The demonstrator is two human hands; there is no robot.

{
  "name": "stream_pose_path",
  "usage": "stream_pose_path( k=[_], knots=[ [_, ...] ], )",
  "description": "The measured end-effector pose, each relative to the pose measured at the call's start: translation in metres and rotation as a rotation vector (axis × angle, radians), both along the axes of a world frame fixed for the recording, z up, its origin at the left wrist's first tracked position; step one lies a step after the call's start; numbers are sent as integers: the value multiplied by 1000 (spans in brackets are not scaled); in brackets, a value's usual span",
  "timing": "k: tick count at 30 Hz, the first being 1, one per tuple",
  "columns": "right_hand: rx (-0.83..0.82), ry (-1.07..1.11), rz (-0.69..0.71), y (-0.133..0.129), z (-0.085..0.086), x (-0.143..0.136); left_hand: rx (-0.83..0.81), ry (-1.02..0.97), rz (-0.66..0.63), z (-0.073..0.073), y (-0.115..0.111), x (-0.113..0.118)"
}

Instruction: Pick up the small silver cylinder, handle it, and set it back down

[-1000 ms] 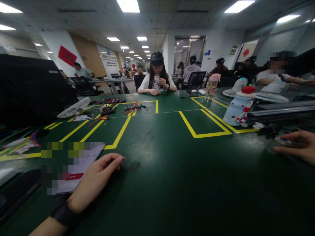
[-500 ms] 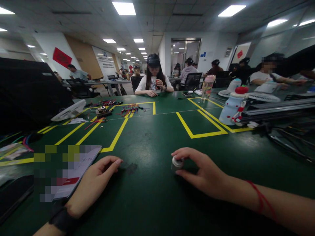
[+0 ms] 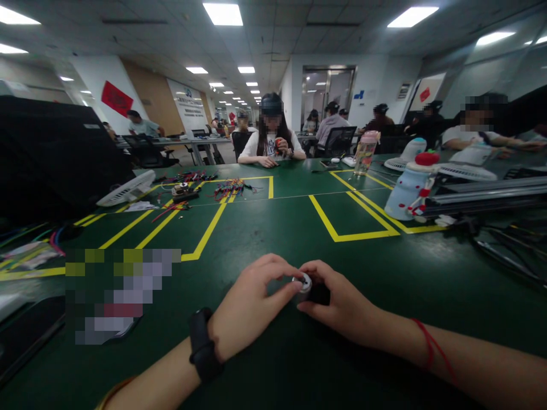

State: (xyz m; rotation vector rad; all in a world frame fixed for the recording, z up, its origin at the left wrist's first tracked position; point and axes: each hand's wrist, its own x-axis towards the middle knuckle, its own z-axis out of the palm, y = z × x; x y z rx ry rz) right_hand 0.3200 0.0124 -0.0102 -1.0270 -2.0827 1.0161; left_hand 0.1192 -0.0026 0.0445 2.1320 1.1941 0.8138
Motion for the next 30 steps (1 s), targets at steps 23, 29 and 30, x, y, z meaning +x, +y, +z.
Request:
stream_pose_path(
  k=[23,29,30],
  knots=[
    [95,-71,-125,2,13,16,-76,81,100,-26,6,-20],
    [135,-183,-622,14,22,125,-211,-71,444,-29,2,-102],
    [144,-255,-724,16,21,152,-219,-120,499,-35,3,-115]
  ],
)
